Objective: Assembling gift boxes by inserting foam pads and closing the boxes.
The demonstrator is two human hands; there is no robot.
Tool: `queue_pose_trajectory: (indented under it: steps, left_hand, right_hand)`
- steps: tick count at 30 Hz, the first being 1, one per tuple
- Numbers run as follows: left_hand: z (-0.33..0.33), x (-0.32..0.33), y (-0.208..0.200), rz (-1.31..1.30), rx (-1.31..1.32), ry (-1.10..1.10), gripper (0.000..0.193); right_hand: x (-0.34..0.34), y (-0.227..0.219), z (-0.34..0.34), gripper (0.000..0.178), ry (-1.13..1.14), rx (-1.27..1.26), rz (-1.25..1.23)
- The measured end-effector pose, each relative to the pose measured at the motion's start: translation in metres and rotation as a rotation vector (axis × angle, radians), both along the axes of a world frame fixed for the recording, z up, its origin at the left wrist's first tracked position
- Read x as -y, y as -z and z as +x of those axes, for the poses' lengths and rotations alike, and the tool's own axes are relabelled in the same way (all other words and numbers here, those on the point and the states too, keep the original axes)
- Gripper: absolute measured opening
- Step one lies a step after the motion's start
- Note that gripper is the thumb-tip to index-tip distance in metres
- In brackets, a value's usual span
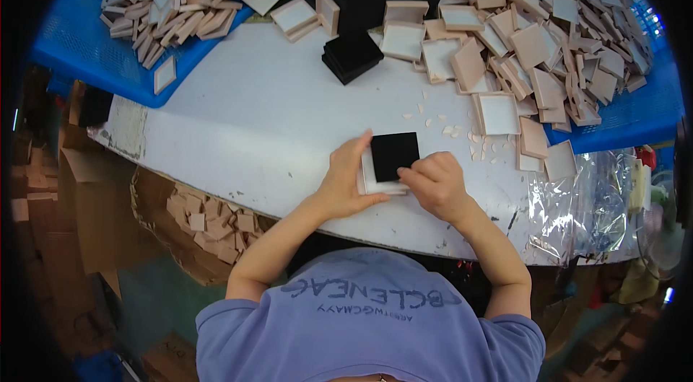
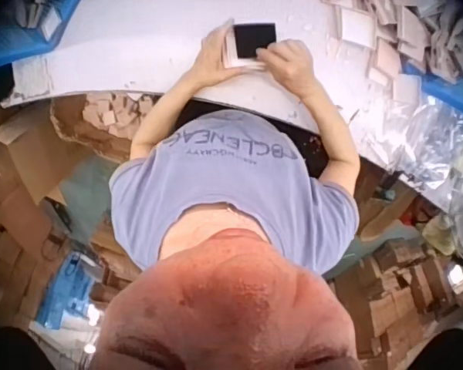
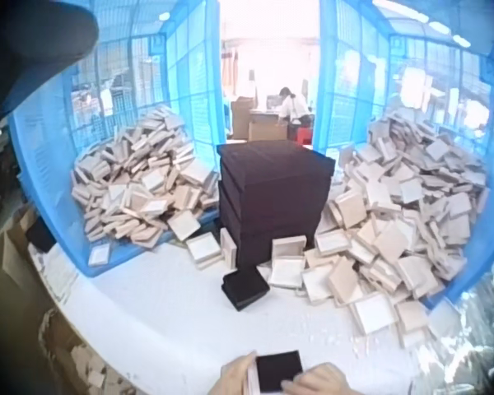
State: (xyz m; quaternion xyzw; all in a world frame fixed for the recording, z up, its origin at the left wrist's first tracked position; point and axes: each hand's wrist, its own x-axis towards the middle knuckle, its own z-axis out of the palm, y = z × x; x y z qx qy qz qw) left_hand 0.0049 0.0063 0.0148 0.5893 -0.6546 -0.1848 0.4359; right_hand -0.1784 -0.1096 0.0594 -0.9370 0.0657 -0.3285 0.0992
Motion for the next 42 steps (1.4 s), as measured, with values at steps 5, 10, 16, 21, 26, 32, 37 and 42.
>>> queue_pose_trajectory:
  steps: [5, 10, 16, 21, 26, 32, 37, 42]
  left_hand:
    - [-0.005, -0.001, 0.003, 0.001, -0.045, 0.015, 0.116]
    - [-0.005, -0.006, 0.000, 0.014, 0.085, 0.016, 0.098]
    - [-0.011, -0.011, -0.016, 0.065, 0.319, -0.008, 0.074]
    - [-0.011, -0.008, -0.006, 0.038, 0.240, -0.009, 0.070]
    - [-0.009, -0.013, 0.002, -0.064, 0.146, -0.036, 0.076]
    - [0.005, 0.000, 0.011, -0.226, 0.074, 0.101, 0.112]
    - [0.007, -0.003, 0.022, -0.195, -0.036, 0.112, 0.116]
    - [0.007, -0.007, 0.000, -0.080, 0.156, 0.111, 0.082]
  right_hand:
    - [-0.007, -0.003, 0.002, 0.015, -0.119, -0.225, 0.058]
    - [0.002, -0.005, 0.000, 0.020, -0.165, -0.288, 0.202]
    - [0.083, -0.009, -0.069, 0.045, 0.669, -0.275, -0.137]
    - [0.103, 0.008, -0.099, 0.035, 0.649, -0.244, -0.206]
    - [0.059, -0.022, -0.055, 0.023, 0.422, 0.301, 0.729]
    - [0.047, 0.010, 0.038, 0.027, 0.208, -0.204, 1.060]
    - [0.011, 0.001, 0.051, 0.022, 0.090, -0.270, 0.627]
    - [-0.012, -0.008, 0.035, 0.064, 0.040, -0.312, 0.297]
